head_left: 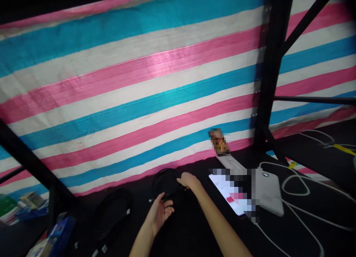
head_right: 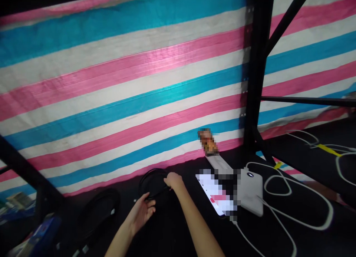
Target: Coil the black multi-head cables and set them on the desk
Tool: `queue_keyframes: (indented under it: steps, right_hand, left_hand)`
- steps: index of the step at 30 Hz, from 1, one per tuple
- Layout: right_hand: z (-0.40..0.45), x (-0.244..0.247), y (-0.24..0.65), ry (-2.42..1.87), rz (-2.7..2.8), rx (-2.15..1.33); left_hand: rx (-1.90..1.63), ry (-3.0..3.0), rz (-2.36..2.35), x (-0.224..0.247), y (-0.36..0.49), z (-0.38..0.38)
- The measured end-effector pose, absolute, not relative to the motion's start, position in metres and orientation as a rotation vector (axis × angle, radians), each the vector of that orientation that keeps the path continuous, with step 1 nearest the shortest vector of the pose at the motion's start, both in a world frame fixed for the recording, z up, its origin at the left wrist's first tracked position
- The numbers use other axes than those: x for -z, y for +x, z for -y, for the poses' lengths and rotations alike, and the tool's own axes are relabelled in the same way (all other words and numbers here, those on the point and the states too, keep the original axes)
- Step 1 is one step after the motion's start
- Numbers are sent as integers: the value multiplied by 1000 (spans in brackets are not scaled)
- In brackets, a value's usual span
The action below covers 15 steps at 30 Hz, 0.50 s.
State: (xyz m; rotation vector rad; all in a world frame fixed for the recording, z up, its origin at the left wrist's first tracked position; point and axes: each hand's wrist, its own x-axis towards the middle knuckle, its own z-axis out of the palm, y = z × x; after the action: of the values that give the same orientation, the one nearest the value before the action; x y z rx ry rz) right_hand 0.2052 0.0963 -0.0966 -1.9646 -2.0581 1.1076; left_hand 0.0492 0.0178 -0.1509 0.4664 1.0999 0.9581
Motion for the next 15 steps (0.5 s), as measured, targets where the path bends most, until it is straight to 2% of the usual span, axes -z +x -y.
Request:
queue_keyframes:
  steps: [9, 15]
  right_hand:
    - [-104, 112, 204, -2072, 2031, -1219]
    - [-108, 107, 218, -2037, 2004, -1182]
  left_hand:
    - [-933, 700, -1209, 148, 40, 7]
    - [-1023, 1035, -1526, 140, 11, 24]
